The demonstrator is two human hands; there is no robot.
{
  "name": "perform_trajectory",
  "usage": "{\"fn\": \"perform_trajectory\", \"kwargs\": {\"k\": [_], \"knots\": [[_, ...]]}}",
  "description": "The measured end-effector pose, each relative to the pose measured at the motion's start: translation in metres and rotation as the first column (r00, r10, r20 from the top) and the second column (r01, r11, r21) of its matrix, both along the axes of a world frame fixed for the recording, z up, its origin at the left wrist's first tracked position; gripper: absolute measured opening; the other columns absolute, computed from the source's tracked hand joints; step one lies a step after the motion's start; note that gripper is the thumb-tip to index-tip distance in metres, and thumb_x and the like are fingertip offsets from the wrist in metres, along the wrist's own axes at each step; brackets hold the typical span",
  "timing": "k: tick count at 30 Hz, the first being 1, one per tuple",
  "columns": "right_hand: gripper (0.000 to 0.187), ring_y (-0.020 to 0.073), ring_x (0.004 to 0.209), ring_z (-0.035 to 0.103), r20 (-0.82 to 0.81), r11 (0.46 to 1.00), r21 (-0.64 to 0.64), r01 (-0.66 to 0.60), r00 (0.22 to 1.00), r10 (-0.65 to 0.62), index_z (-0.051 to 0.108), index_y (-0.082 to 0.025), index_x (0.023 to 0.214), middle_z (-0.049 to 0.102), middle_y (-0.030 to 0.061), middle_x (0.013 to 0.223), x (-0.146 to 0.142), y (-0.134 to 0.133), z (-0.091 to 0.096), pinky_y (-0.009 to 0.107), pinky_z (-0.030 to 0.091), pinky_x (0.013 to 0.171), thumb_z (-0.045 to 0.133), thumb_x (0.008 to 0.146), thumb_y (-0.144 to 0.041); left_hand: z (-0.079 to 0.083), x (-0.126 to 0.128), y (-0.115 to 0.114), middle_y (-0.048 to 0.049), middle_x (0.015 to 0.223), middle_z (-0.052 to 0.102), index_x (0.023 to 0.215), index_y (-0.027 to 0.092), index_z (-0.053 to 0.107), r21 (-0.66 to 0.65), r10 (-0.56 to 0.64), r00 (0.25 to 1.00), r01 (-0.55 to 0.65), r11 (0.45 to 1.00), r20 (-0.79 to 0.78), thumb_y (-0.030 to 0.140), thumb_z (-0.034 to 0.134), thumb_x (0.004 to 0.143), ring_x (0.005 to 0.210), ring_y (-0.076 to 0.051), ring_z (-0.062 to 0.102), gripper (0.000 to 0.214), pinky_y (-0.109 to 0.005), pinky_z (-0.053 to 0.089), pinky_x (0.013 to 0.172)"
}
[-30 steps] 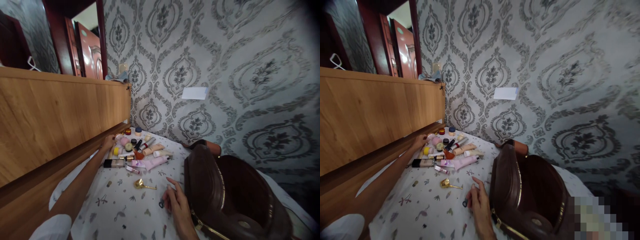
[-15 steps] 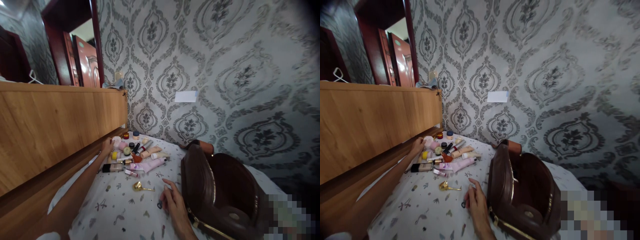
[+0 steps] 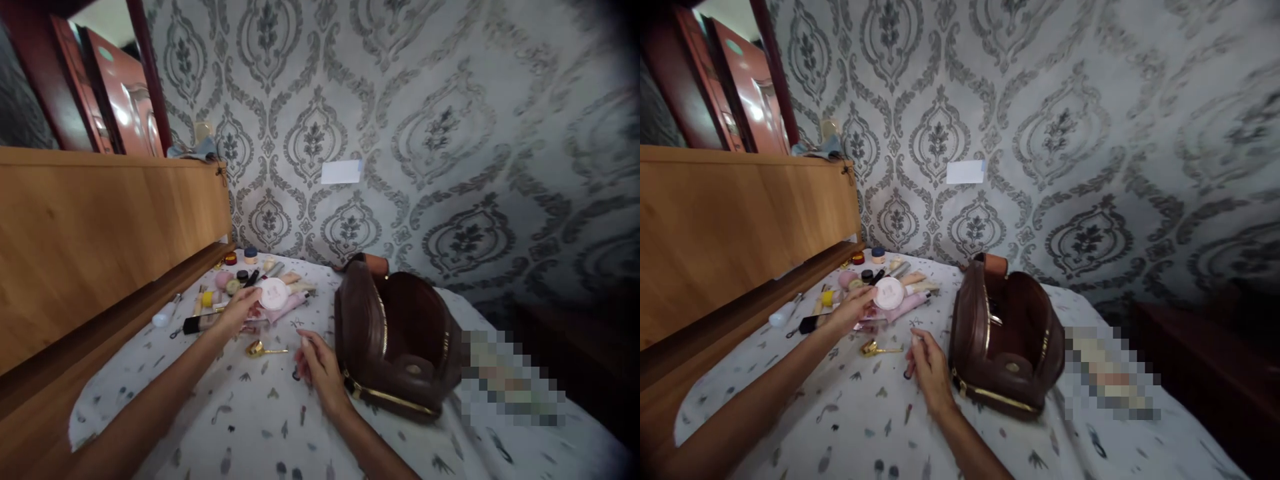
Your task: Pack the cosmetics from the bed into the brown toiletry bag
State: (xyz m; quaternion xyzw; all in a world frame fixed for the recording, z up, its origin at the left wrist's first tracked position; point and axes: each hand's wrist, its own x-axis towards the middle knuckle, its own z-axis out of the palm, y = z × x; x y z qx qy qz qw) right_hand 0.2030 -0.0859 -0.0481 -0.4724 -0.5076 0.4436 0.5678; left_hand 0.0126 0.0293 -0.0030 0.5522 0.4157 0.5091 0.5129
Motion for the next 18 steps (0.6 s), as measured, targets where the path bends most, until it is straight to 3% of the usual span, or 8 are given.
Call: {"fn": "perform_trajectory", "kwargs": {"k": [4,9,14,18], "knots": [[0.059,0.013,0.046,0.057,-0.078,1.0,-0.003,-0.027,0.997,0.027,0.059,-0.017,0.109,0.063,0.0005,0.072,0.001,0.001,0.001,0.022,0.033,0.04,0.054,0.083,-0.071,-0.007,0.035,-0.026,-0.0044,0.074,0.067,0.089,0.012,0.07,-0.042,-0.159,0.987,0.16,0.986,0.017,0.064,0.076,0.064,0.06,-0.013,0.057,0.058,-0.021,0.043,0.047],[0.05,0.0122,0.043,0.056,-0.165,0.997,0.011,-0.073,0.983,0.074,0.055,-0.02,0.095,0.063,-0.0012,0.069,0.005,0.007,-0.006,0.022,0.033,0.039,0.061,0.08,-0.067,-0.012,0.039,-0.044,-0.0068,0.098,0.07,0.108,0.016,0.07,0.087,-0.29,0.956,0.293,0.952,-0.044,0.052,0.071,0.078,0.078,-0.017,0.061,0.047,-0.023,0.049,0.058],[0.055,0.0144,0.052,0.061,-0.268,0.998,0.009,-0.068,0.961,0.068,0.054,-0.02,0.114,0.066,0.0016,0.081,0.007,0.01,-0.009,0.023,0.04,0.042,0.068,0.077,-0.058,-0.013,0.03,-0.056,-0.007,0.12,0.067,0.131,0.023,0.06,0.153,-0.326,0.937,0.343,0.927,-0.129,0.042,0.065,0.087,0.09,-0.02,0.064,0.049,-0.029,0.053,0.077],[0.061,0.0144,0.057,0.063,-0.3,0.999,0.005,-0.041,0.953,0.041,0.052,-0.023,0.131,0.067,0.0052,0.098,0.007,0.008,-0.005,0.023,0.044,0.044,0.069,0.077,-0.047,-0.016,0.032,-0.06,-0.0079,0.121,0.066,0.129,0.021,0.06,0.124,-0.382,0.918,0.393,0.911,-0.104,0.035,0.066,0.085,0.099,-0.022,0.064,0.046,-0.032,0.054,0.084]]}}
